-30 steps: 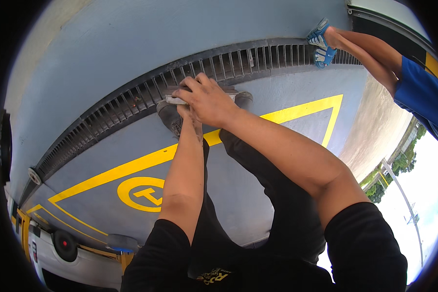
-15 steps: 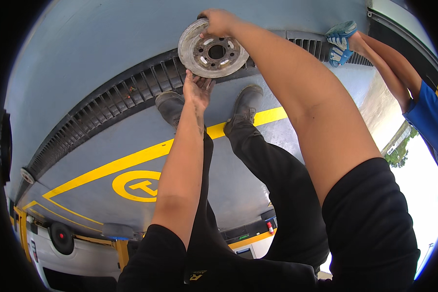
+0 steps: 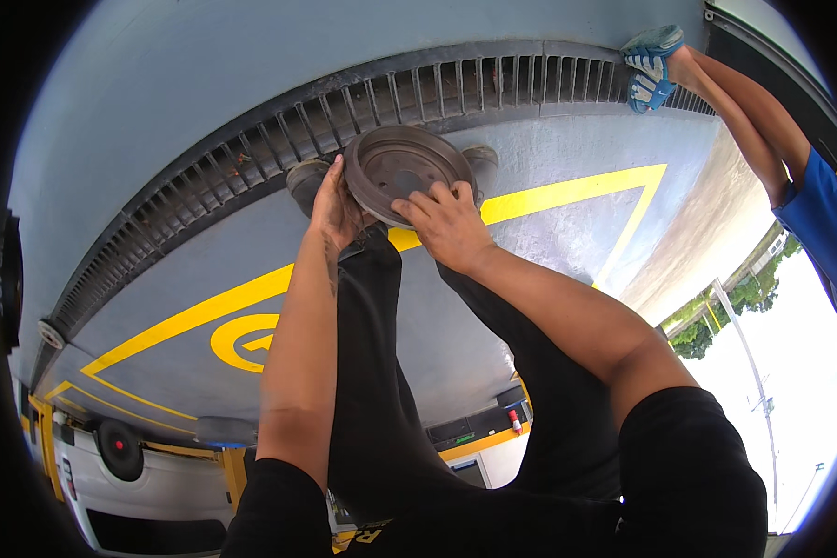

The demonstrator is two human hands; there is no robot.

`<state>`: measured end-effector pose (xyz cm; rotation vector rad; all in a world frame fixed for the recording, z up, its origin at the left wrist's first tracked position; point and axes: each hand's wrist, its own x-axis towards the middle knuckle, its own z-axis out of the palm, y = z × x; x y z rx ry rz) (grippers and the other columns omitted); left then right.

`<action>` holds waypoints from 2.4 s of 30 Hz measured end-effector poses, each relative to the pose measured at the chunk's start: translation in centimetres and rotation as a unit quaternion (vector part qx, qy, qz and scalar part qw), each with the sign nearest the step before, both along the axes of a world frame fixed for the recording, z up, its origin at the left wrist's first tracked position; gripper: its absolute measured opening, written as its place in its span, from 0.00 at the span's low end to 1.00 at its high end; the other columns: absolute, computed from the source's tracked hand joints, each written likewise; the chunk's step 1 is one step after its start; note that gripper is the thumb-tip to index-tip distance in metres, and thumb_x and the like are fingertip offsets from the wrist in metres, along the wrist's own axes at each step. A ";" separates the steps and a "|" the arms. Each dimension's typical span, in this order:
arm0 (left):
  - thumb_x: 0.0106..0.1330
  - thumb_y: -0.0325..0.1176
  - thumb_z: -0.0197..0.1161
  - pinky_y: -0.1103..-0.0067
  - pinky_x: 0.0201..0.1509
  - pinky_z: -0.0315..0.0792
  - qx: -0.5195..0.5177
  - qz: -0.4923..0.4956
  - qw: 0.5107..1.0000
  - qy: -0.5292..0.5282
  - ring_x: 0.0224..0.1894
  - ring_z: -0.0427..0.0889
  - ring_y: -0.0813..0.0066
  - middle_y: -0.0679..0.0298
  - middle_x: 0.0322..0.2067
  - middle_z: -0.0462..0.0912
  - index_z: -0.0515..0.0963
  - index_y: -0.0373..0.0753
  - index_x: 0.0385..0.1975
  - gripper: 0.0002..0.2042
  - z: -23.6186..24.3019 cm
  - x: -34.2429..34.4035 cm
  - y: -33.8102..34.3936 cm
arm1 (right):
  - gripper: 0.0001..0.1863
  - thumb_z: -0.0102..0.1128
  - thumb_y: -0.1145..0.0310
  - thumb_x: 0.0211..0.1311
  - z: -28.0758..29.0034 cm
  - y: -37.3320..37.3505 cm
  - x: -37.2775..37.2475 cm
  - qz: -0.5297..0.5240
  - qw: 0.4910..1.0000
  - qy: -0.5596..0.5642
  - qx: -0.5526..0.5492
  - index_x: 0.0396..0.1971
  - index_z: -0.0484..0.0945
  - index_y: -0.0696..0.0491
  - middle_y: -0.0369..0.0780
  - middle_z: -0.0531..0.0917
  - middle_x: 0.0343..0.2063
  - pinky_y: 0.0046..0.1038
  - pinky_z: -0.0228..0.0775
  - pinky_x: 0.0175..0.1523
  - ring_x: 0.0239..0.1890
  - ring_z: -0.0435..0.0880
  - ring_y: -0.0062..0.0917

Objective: The person retrieves a hammer from a tool drawer and uses it to strike a brake drum on a lifted red car. He removes the drum, places it on the floor, then repeats the process on the opposite wheel, removing and placing the second drum on the floor.

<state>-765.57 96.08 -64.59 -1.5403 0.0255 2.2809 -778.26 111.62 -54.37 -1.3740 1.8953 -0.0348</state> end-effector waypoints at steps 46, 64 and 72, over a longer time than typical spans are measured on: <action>0.64 0.46 0.73 0.58 0.56 0.82 -0.156 -0.202 0.962 -0.098 0.52 0.85 0.53 0.49 0.55 0.79 0.67 0.28 0.62 0.35 6.3 -5.2 1.8 | 0.27 0.82 0.50 0.45 -1.2 5.3 -1.9 -0.304 0.928 -0.193 0.093 0.40 0.84 0.51 0.36 0.79 0.48 0.40 0.61 0.65 0.57 0.74 0.35; 0.70 0.56 0.64 0.60 0.55 0.83 -0.189 -0.191 0.953 -0.144 0.47 0.88 0.54 0.48 0.54 0.81 0.64 0.37 0.67 0.35 5.1 -9.6 1.1 | 0.26 0.78 0.47 0.51 -1.0 3.1 -8.1 -0.343 0.936 -0.078 -0.034 0.43 0.84 0.51 0.37 0.82 0.45 0.41 0.66 0.63 0.55 0.79 0.36; 0.76 0.68 0.38 0.63 0.52 0.79 -0.221 -0.292 0.927 -0.076 0.39 0.89 0.62 0.52 0.35 0.89 0.63 0.41 0.71 0.38 0.3 -14.9 -3.4 | 0.28 0.60 0.41 0.69 -12.8 -5.9 -19.4 -0.359 0.931 -0.069 -0.008 0.55 0.85 0.49 0.44 0.84 0.51 0.40 0.71 0.64 0.62 0.78 0.44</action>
